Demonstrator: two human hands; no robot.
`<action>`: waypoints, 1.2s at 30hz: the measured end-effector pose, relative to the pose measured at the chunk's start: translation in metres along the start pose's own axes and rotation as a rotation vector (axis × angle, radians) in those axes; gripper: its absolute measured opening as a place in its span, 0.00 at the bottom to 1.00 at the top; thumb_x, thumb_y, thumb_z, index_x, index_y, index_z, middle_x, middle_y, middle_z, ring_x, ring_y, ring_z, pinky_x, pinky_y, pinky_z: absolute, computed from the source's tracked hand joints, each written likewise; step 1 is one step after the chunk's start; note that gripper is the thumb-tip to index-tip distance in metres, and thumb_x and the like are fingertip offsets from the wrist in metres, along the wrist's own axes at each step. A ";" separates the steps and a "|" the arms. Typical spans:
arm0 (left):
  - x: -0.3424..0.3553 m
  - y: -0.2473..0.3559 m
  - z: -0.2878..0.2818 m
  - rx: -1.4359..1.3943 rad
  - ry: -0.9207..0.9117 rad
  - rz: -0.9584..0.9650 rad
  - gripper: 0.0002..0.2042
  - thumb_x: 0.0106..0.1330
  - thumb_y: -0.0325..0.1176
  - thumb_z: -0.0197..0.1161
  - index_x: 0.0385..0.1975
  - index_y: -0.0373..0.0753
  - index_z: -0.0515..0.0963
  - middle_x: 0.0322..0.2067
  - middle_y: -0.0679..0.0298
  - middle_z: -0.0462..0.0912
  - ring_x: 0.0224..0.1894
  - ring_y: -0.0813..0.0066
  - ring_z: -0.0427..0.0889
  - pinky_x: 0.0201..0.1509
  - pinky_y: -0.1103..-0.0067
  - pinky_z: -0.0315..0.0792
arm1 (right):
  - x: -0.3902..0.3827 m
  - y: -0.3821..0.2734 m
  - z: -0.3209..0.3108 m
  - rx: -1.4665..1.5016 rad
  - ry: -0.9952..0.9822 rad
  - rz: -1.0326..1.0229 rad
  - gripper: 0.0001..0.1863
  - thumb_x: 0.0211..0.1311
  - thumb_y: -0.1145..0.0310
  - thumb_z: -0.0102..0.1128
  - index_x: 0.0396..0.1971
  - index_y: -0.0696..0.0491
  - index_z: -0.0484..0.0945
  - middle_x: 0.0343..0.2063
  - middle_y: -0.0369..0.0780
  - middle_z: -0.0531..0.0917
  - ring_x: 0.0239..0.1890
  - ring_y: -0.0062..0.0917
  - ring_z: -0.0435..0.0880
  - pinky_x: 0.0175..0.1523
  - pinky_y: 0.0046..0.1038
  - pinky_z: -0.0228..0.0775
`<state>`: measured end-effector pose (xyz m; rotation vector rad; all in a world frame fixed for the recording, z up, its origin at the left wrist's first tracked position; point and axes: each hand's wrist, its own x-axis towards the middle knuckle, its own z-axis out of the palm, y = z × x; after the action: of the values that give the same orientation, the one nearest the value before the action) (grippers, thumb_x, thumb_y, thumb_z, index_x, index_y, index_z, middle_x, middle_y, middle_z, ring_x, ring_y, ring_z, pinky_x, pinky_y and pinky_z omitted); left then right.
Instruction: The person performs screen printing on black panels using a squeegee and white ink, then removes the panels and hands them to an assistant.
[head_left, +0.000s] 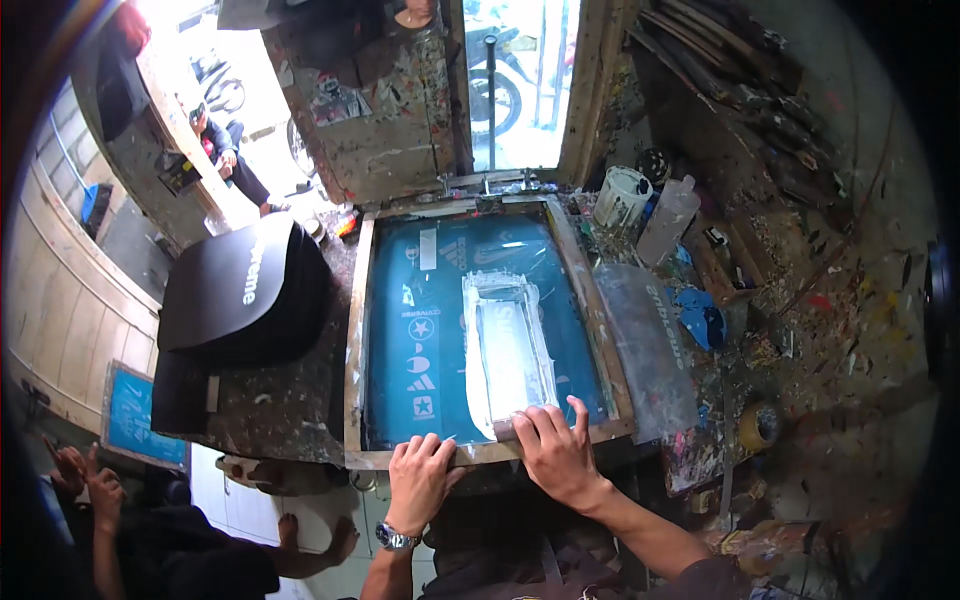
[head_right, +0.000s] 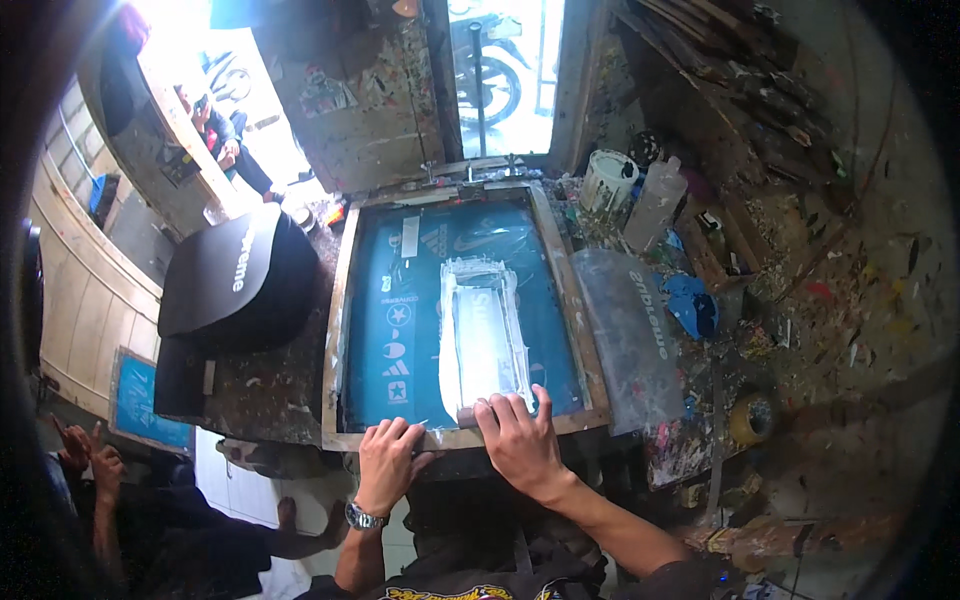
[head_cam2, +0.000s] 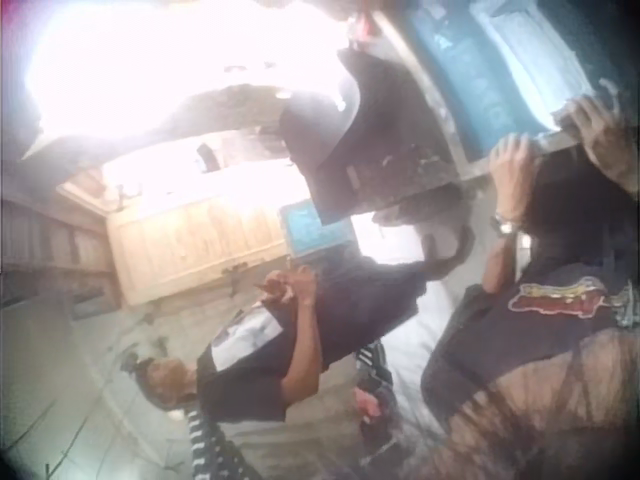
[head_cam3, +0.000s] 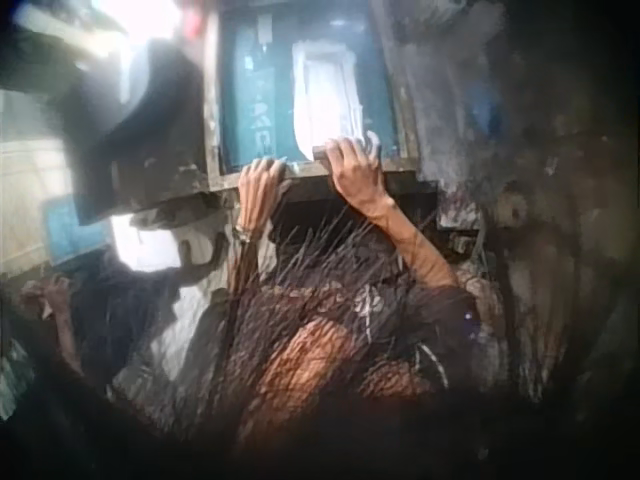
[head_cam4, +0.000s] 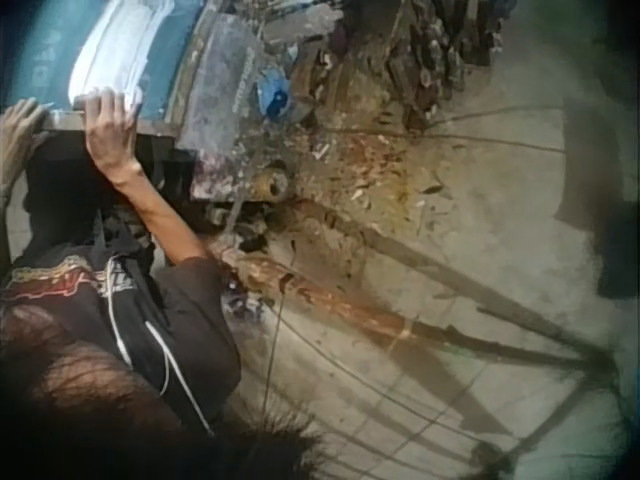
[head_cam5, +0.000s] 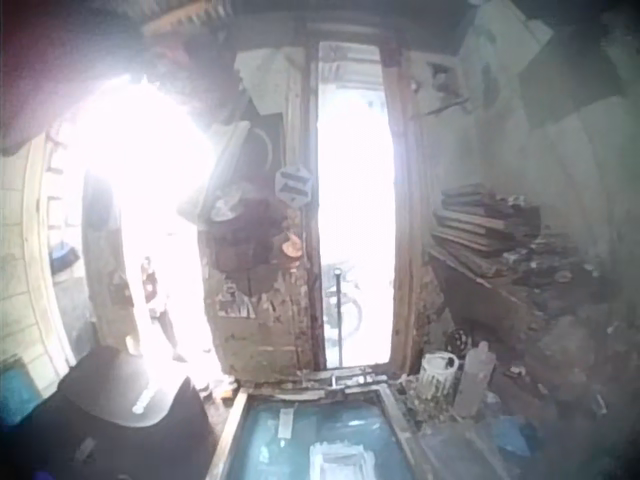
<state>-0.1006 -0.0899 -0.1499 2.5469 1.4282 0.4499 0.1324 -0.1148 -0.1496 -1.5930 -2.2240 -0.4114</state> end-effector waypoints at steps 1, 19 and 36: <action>0.001 0.000 -0.007 0.011 0.006 0.022 0.20 0.55 0.43 0.75 0.44 0.42 0.81 0.36 0.64 0.77 0.43 0.62 0.77 0.49 0.67 0.69 | 0.001 -0.003 -0.002 0.043 0.022 0.024 0.16 0.59 0.63 0.68 0.46 0.49 0.78 0.40 0.36 0.79 0.47 0.27 0.79 0.65 0.51 0.59; 0.059 0.162 0.079 -0.522 0.246 0.276 0.33 0.66 0.41 0.66 0.71 0.44 0.67 0.62 0.54 0.75 0.66 0.50 0.71 0.70 0.51 0.64 | 0.290 0.059 -0.182 0.076 0.270 0.117 0.30 0.65 0.37 0.61 0.33 0.54 0.85 0.30 0.49 0.86 0.34 0.43 0.87 0.44 0.41 0.75; -0.018 -0.103 0.041 0.145 0.021 -0.936 0.43 0.73 0.62 0.52 0.78 0.36 0.52 0.80 0.48 0.44 0.82 0.45 0.36 0.78 0.42 0.30 | 0.407 0.117 -0.252 0.619 -0.227 -0.050 0.27 0.74 0.47 0.55 0.51 0.56 0.85 0.46 0.47 0.87 0.46 0.35 0.85 0.57 0.34 0.74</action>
<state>-0.1770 -0.0523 -0.2223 1.6440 2.4632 0.2016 0.1583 0.1523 0.2636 -1.2902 -2.2412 0.4354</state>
